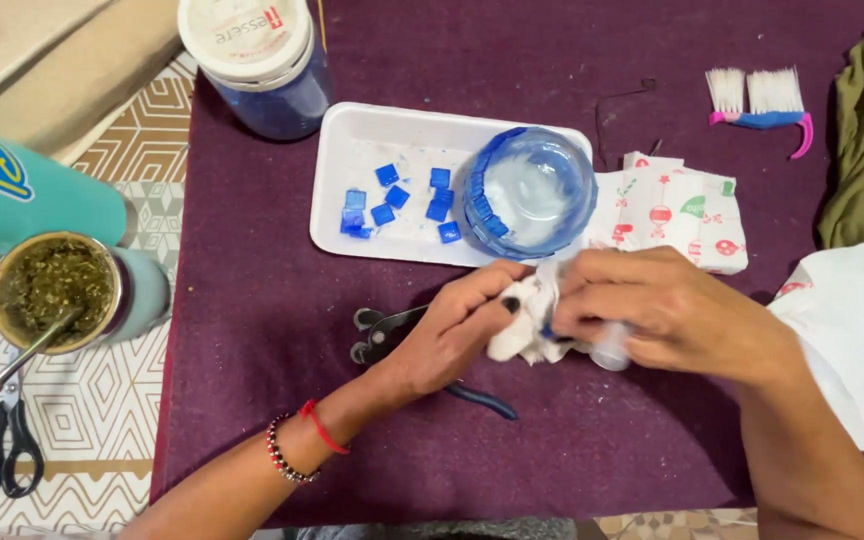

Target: Shaping small blue glass tiles using tile nippers and arranging them on a glass jar to create a mosaic pattern.

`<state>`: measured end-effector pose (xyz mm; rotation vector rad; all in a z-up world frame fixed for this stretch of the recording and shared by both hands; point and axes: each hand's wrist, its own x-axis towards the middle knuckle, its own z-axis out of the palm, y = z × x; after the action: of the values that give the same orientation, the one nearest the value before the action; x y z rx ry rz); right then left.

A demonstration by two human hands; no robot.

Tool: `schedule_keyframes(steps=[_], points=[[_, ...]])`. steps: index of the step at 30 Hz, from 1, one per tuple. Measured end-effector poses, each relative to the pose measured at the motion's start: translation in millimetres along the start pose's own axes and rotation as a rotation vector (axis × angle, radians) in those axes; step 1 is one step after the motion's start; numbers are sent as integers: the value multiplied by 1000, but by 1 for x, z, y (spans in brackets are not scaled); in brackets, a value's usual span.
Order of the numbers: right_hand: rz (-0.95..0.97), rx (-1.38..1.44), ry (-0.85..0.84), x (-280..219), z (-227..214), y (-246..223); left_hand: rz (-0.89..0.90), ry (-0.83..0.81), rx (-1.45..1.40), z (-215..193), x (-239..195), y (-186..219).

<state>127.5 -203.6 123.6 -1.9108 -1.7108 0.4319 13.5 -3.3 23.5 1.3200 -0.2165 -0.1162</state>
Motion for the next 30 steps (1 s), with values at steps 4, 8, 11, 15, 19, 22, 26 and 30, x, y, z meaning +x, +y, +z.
schedule_keyframes(steps=[4, 8, 11, 15, 19, 22, 26, 30], points=[[36, 15, 45, 7, 13, 11, -36, -33, -128, 7, -5, 6], [80, 44, 107, 5, 15, 15, -14, 76, 72, 11, -3, -1], [140, 91, 91, 5, 13, 15, 19, 35, 224, 9, -2, -7], [96, 142, 31, 5, 12, 19, -21, 80, -17, 9, -5, -26], [129, 45, 20, 4, 19, 18, -121, 150, -122, 16, -7, -24], [164, -19, -59, 2, 22, 11, -69, 117, 13, 17, -4, -10], [354, -68, -203, -6, 23, 11, 14, 118, 366, 13, -3, -2], [449, 220, 164, -13, 1, 22, 120, 69, 549, 11, -7, -11]])
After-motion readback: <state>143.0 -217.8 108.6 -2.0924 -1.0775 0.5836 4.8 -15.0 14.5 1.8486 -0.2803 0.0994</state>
